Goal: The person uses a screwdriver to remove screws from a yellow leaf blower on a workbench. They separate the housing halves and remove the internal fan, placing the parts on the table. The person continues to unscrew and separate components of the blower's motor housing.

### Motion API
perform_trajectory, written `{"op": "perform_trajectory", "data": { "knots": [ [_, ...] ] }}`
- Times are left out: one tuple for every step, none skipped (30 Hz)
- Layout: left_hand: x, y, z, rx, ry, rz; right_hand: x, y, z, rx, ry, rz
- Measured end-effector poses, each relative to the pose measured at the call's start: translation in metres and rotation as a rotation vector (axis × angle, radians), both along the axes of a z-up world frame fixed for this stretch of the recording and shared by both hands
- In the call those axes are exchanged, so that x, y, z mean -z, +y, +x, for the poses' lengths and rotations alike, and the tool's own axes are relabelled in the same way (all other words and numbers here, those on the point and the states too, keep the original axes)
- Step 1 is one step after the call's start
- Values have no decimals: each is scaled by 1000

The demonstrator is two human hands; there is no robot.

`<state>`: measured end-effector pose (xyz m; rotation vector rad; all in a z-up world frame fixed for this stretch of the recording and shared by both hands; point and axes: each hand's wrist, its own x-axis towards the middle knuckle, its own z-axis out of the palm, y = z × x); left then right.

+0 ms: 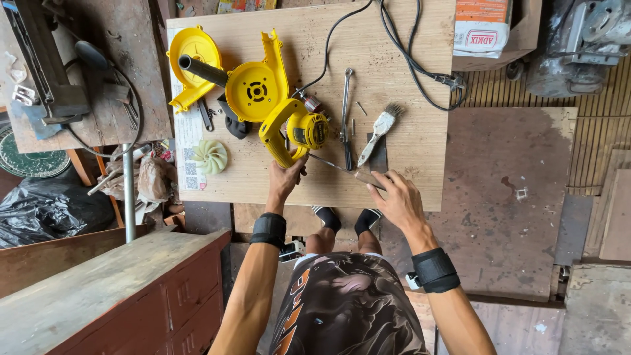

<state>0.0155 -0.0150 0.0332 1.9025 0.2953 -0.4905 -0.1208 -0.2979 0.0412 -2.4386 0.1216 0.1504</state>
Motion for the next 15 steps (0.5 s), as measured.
{"op": "perform_trajectory", "data": {
  "knots": [
    [0, 0, 0, 0, -2, 0, 0, 0, 1, 0, -2, 0],
    [0, 0, 0, -4, -1, -11, 0, -1, 1, 2, 10, 9],
    [0, 0, 0, -7, 1, -23, 0, -1, 1, 4, 23, 18],
    [-1, -1, 0, -8, 2, -23, 2, -2, 0, 3, 24, 18],
    [-2, -1, -1, -7, 7, -18, 4, -2, -1, -2, -8, -5],
    [-3, -1, -1, -5, 11, -13, 6, -2, -2, -6, -42, -27],
    [-5, -2, -1, -5, 11, -14, 5, -2, -2, -6, -43, -28],
    [-6, -3, -1, -22, 10, -47, 5, -3, -2, -5, -63, -37],
    [-7, -5, -1, -38, 9, -80, 5, -4, -2, -4, -83, -46],
    [-7, -5, -2, -39, 10, -81, 3, -4, -3, -5, -82, -46],
    [-7, -5, -3, -35, 12, -65, 1, -5, -3, -3, -51, -35],
    [-7, -5, -3, -32, 12, -50, -1, -5, -3, -2, -23, -25],
    [-7, -5, -4, -34, 11, -51, 1, -6, -4, -4, -24, -25],
    [-7, -5, -3, -42, 8, -81, 2, -7, -4, 1, -30, -22],
    [-7, -6, -3, -49, 5, -111, 4, -8, -5, 7, -36, -18]
  ]
}}
